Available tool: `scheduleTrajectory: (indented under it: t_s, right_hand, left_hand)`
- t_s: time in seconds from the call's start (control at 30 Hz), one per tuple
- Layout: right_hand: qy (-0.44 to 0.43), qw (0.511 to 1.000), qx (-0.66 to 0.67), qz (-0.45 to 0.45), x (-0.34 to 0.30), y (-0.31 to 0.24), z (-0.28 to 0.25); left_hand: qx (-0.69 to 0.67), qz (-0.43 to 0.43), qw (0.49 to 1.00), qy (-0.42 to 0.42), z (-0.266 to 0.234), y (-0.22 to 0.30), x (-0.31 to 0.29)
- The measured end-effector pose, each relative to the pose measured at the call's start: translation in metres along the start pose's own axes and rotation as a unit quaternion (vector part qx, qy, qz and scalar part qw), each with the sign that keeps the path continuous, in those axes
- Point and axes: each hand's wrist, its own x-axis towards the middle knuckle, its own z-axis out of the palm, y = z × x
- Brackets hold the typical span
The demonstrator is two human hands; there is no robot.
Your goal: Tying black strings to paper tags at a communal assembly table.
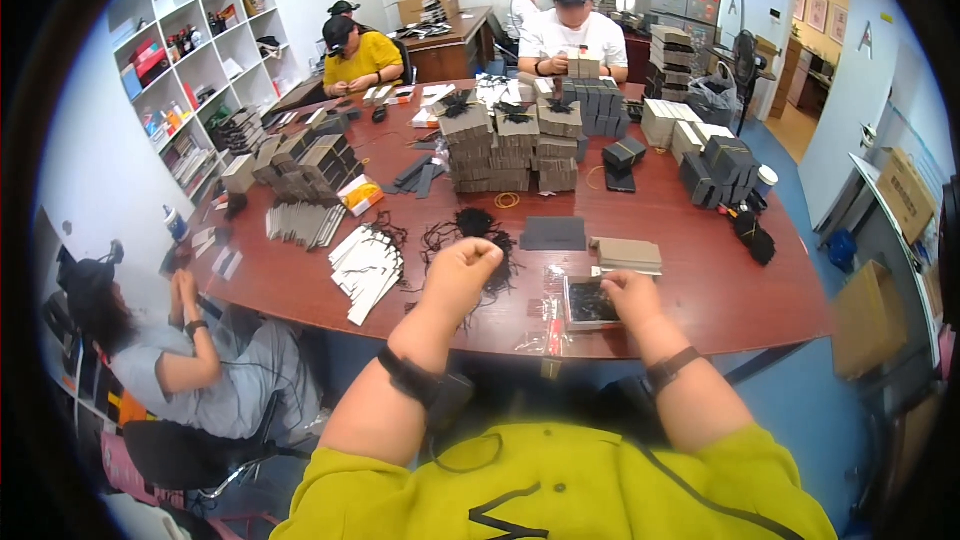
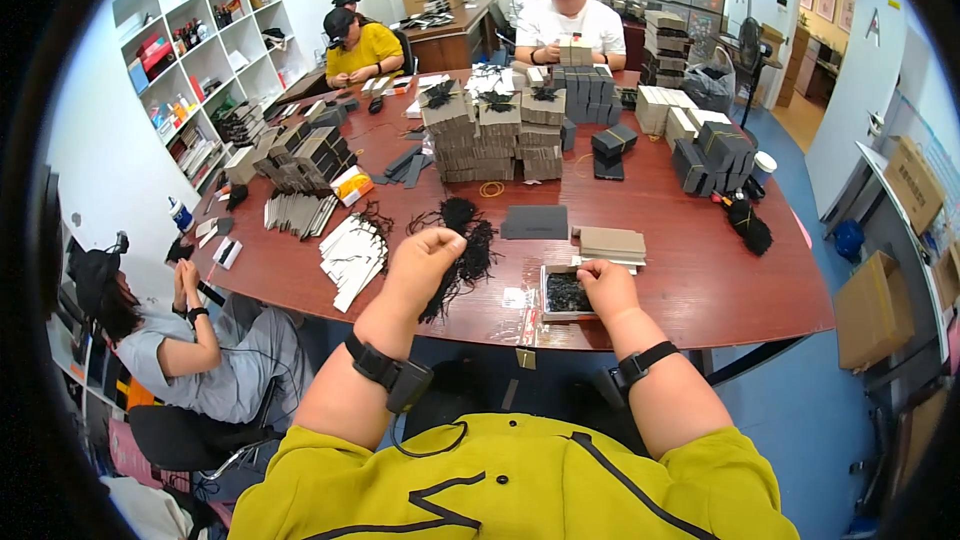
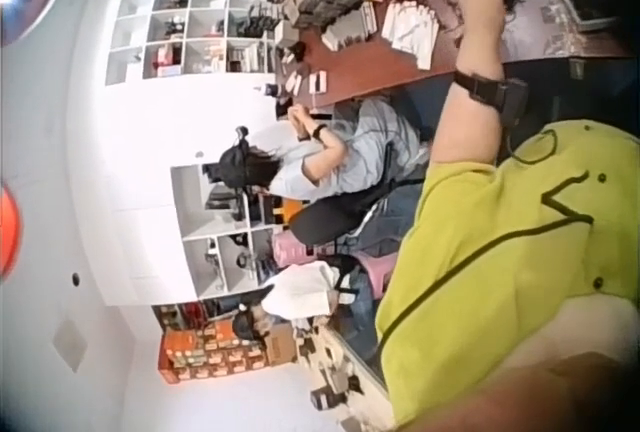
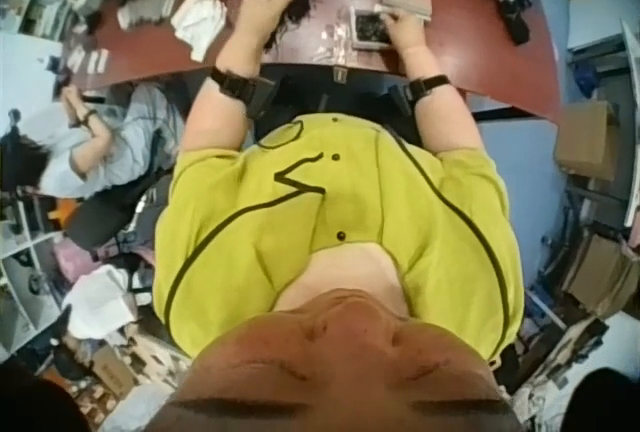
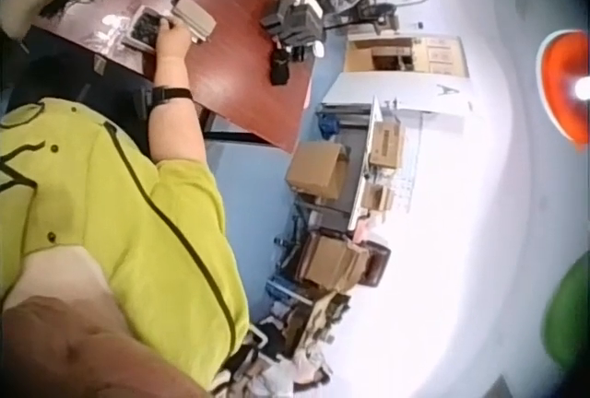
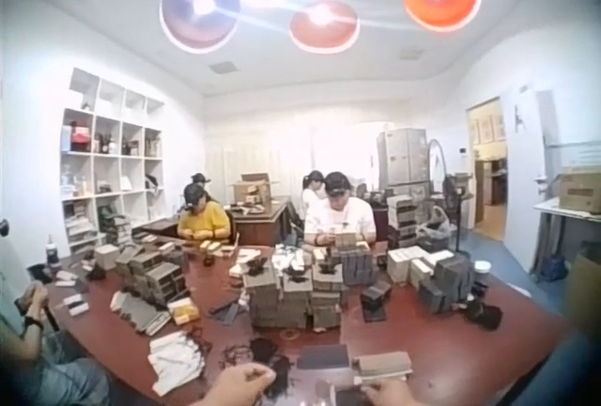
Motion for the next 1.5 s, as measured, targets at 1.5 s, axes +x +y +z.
scheduleTrajectory:
  t_s: [1.5]
  right_hand:
    - [-0.12, 0.817, 0.515, 0.23, -0.073, -0.063, 0.015]
  left_hand:
    - [0.297, 0.163, 0.941, -0.015, 0.068, -0.012, -0.073]
